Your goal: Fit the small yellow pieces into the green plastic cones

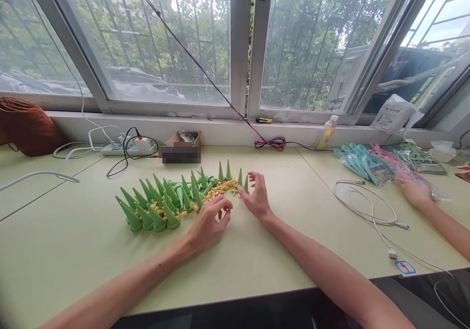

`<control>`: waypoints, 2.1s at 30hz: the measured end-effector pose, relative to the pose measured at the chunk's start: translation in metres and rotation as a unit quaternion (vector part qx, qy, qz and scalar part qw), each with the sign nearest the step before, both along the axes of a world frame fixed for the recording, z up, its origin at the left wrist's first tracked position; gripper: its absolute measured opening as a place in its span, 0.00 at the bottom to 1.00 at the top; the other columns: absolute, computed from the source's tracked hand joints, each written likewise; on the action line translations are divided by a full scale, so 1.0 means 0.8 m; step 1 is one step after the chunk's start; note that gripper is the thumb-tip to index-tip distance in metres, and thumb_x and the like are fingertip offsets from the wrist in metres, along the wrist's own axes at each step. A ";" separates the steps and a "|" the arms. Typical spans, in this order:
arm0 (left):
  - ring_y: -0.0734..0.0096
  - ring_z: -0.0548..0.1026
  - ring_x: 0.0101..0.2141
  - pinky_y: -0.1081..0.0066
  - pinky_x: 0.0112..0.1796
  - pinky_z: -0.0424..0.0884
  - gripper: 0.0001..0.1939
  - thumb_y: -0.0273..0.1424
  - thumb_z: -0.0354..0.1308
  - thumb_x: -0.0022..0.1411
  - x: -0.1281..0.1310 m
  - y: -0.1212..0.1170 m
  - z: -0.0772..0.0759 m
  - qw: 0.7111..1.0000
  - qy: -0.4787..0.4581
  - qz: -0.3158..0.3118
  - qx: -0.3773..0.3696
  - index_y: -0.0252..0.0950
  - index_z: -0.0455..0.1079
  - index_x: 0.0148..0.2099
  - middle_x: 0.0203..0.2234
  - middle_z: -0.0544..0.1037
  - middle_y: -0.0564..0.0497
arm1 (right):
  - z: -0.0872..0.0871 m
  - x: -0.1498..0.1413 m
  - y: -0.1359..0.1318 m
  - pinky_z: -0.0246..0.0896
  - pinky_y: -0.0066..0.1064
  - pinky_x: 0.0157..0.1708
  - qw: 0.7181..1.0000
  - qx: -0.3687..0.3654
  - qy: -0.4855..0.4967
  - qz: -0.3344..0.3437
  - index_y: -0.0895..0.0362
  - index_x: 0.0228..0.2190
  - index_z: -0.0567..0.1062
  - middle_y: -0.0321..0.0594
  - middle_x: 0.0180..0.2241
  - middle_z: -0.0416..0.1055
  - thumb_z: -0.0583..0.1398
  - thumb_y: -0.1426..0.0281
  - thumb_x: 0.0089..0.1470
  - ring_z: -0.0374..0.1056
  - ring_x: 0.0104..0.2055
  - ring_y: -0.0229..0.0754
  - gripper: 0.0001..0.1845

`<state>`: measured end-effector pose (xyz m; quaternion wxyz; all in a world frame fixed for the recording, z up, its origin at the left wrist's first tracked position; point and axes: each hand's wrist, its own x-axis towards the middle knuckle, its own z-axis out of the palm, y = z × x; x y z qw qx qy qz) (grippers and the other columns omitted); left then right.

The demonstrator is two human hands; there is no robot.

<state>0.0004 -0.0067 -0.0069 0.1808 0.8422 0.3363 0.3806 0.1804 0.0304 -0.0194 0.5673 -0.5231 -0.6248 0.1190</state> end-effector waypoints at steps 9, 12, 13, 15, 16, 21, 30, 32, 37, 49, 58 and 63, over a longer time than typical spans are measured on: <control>0.75 0.67 0.28 0.73 0.29 0.67 0.08 0.19 0.49 0.59 0.000 0.001 -0.002 0.999 0.025 -0.004 -0.025 0.37 0.64 0.36 0.32 0.69 0.52 | -0.008 0.005 0.011 0.64 0.46 0.53 0.979 -0.099 0.061 0.165 0.50 0.57 0.58 0.47 0.55 0.68 0.63 0.66 0.53 0.68 0.55 0.49 0.32; 0.75 0.67 0.27 0.74 0.29 0.68 0.08 0.20 0.49 0.60 0.000 0.003 -0.004 0.999 0.022 -0.004 -0.028 0.37 0.64 0.36 0.32 0.68 0.52 | -0.008 0.005 0.011 0.66 0.45 0.51 0.974 -0.114 0.066 0.186 0.51 0.57 0.58 0.47 0.52 0.71 0.62 0.67 0.54 0.71 0.49 0.47 0.32; 0.75 0.68 0.27 0.74 0.29 0.68 0.07 0.20 0.49 0.60 0.000 0.003 -0.004 0.999 0.020 -0.003 -0.029 0.37 0.64 0.36 0.33 0.68 0.52 | -0.008 0.006 0.011 0.66 0.45 0.51 0.973 -0.117 0.066 0.190 0.51 0.57 0.58 0.46 0.51 0.72 0.62 0.68 0.54 0.72 0.48 0.47 0.31; 0.75 0.68 0.28 0.74 0.29 0.69 0.07 0.21 0.49 0.61 0.000 0.003 -0.004 0.999 0.016 0.001 -0.034 0.37 0.65 0.37 0.34 0.68 0.51 | -0.007 0.006 0.010 0.67 0.44 0.50 0.972 -0.118 0.064 0.194 0.52 0.56 0.59 0.45 0.49 0.73 0.62 0.68 0.55 0.72 0.48 0.46 0.29; 0.75 0.68 0.29 0.74 0.28 0.70 0.07 0.21 0.49 0.61 0.000 0.003 -0.004 0.999 0.012 0.004 -0.036 0.37 0.65 0.37 0.35 0.68 0.51 | -0.006 0.006 0.009 0.67 0.43 0.50 0.972 -0.117 0.064 0.195 0.52 0.55 0.60 0.45 0.49 0.74 0.62 0.67 0.55 0.72 0.48 0.46 0.28; 0.75 0.71 0.31 0.75 0.26 0.73 0.10 0.23 0.50 0.62 0.000 0.002 -0.001 0.999 -0.020 0.016 -0.047 0.38 0.68 0.44 0.45 0.67 0.46 | -0.003 0.003 0.005 0.69 0.43 0.48 0.967 -0.098 0.079 0.222 0.53 0.50 0.63 0.45 0.46 0.75 0.62 0.67 0.54 0.74 0.46 0.45 0.22; 0.79 0.73 0.27 0.69 0.33 0.77 0.24 0.20 0.52 0.60 -0.001 0.007 -0.001 0.999 0.001 0.020 -0.032 0.42 0.69 0.56 0.59 0.63 0.41 | -0.001 0.003 0.000 0.71 0.41 0.45 0.961 -0.087 0.056 0.258 0.55 0.49 0.66 0.46 0.45 0.73 0.61 0.70 0.53 0.75 0.44 0.45 0.21; 0.79 0.73 0.26 0.66 0.35 0.77 0.25 0.20 0.52 0.61 -0.002 0.009 -0.004 0.999 0.013 0.023 -0.029 0.42 0.68 0.58 0.59 0.64 0.41 | 0.001 0.003 -0.002 0.70 0.41 0.46 0.959 -0.086 0.046 0.267 0.56 0.48 0.67 0.46 0.45 0.73 0.61 0.71 0.53 0.74 0.45 0.45 0.20; 0.74 0.74 0.28 0.65 0.35 0.77 0.24 0.21 0.52 0.62 -0.002 0.011 -0.007 0.999 0.026 0.031 -0.031 0.40 0.67 0.60 0.56 0.68 0.40 | 0.003 0.002 -0.006 0.69 0.38 0.46 0.955 -0.093 0.027 0.279 0.57 0.46 0.69 0.44 0.43 0.74 0.60 0.73 0.52 0.74 0.44 0.44 0.18; 0.78 0.73 0.27 0.73 0.28 0.75 0.19 0.24 0.52 0.65 -0.001 0.007 0.003 0.998 -0.045 0.027 -0.030 0.41 0.69 0.56 0.46 0.71 0.46 | -0.005 0.003 0.005 0.70 0.37 0.40 0.977 -0.086 -0.046 0.189 0.57 0.41 0.73 0.45 0.42 0.75 0.56 0.66 0.58 0.72 0.42 0.44 0.11; 0.77 0.72 0.27 0.75 0.27 0.73 0.14 0.27 0.51 0.67 -0.001 0.007 0.005 0.997 -0.065 0.042 -0.010 0.41 0.70 0.52 0.37 0.70 0.50 | -0.011 0.001 0.009 0.72 0.40 0.45 0.976 -0.105 0.027 0.188 0.56 0.43 0.72 0.45 0.45 0.73 0.60 0.63 0.56 0.72 0.46 0.46 0.14; 0.78 0.69 0.25 0.75 0.27 0.71 0.12 0.27 0.51 0.68 -0.001 0.005 0.008 0.996 -0.064 0.066 -0.006 0.40 0.70 0.52 0.35 0.70 0.51 | 0.004 -0.004 -0.003 0.69 0.45 0.50 0.994 0.001 0.023 0.103 0.54 0.48 0.67 0.48 0.50 0.67 0.62 0.63 0.55 0.68 0.51 0.47 0.20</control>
